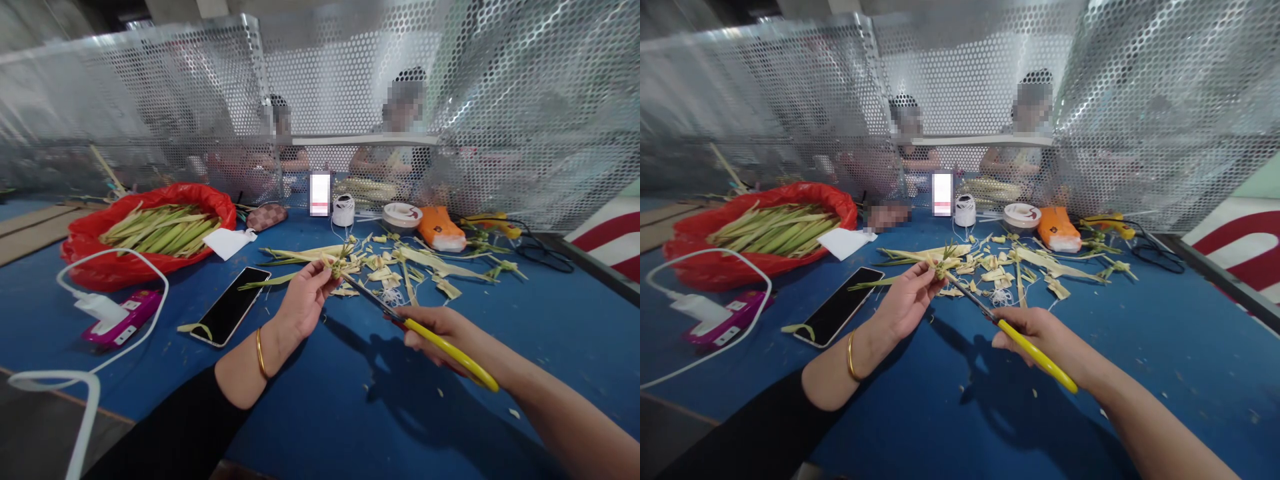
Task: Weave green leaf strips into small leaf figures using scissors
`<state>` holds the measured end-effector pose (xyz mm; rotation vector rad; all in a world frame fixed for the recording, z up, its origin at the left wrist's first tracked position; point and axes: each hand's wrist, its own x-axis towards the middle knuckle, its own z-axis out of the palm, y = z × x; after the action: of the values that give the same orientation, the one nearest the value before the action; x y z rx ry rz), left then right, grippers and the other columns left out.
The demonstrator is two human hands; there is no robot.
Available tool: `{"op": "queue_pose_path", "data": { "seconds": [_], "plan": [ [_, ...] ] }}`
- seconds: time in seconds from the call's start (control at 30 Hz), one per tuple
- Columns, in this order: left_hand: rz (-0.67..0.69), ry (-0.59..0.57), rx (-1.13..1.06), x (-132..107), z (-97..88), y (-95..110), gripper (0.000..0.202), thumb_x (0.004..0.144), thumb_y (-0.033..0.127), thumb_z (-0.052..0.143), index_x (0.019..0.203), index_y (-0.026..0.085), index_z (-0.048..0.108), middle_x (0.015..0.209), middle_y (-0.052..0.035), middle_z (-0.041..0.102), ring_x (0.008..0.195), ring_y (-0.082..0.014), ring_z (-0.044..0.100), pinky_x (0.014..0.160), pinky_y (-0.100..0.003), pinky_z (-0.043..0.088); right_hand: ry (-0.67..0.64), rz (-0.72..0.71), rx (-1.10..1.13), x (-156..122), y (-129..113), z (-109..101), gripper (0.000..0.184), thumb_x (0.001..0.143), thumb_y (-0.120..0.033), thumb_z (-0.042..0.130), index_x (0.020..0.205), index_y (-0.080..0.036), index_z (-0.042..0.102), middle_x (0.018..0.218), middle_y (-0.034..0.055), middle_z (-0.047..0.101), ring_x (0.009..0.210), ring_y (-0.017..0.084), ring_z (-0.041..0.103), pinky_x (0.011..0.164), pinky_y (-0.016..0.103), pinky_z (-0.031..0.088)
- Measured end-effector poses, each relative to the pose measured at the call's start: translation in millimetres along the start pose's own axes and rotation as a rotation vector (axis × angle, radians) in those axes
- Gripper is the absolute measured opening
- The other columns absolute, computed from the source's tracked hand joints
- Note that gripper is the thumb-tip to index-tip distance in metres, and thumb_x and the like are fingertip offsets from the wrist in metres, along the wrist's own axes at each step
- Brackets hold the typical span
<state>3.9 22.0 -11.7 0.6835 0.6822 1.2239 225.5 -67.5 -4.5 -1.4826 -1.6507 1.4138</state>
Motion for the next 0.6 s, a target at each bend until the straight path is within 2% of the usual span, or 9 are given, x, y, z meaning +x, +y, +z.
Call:
{"op": "queue_pose_path", "data": {
  "seconds": [0.17, 0.33, 0.47, 0.6],
  "plan": [
    [-0.002, 0.002, -0.006, 0, -0.3, 0, 0.011, 0.075, 0.005, 0.065, 0.083, 0.012, 0.067, 0.087, -0.0023, 0.062, 0.078, -0.0114, 0.061, 0.079, -0.027, 0.052, -0.012, 0.045, -0.026, 1, -2, 1, 0.047, 0.078, -0.046, 0.065, 0.116, -0.017, 0.065, 0.053, -0.0059, 0.042, 0.043, 0.007, 0.036, 0.039, 0.018, 0.029],
    [-0.018, 0.006, -0.024, 1, -0.9, 0, 0.011, 0.078, 0.003, 0.062, 0.083, 0.012, 0.067, 0.084, -0.0018, 0.062, 0.074, -0.0100, 0.062, 0.076, -0.024, 0.053, -0.019, -0.040, -0.139, 3, 0, -4, 0.045, 0.077, -0.048, 0.066, 0.110, -0.017, 0.067, 0.065, -0.0017, 0.053, 0.045, 0.007, 0.038, 0.042, 0.020, 0.033],
    [-0.034, 0.028, -0.050, 3, -2.6, 2, 0.012, 0.079, 0.002, 0.061, 0.083, 0.012, 0.065, 0.084, -0.0018, 0.063, 0.072, -0.0095, 0.062, 0.075, -0.024, 0.054, -0.100, -0.070, -0.261, -5, -10, -9, 0.037, 0.075, -0.046, 0.068, 0.101, -0.019, 0.069, 0.070, -0.0015, 0.060, 0.055, 0.011, 0.047, 0.049, 0.020, 0.036],
    [-0.067, 0.056, -0.066, 5, -5.0, 6, 0.012, 0.079, 0.003, 0.062, 0.084, 0.013, 0.063, 0.078, -0.0014, 0.063, 0.068, -0.0095, 0.063, 0.072, -0.024, 0.055, -0.032, -0.158, -0.522, -9, -15, -4, 0.036, 0.072, -0.038, 0.070, 0.104, -0.023, 0.069, 0.073, -0.0001, 0.066, 0.063, 0.016, 0.058, 0.053, 0.022, 0.038]
  ]
}}
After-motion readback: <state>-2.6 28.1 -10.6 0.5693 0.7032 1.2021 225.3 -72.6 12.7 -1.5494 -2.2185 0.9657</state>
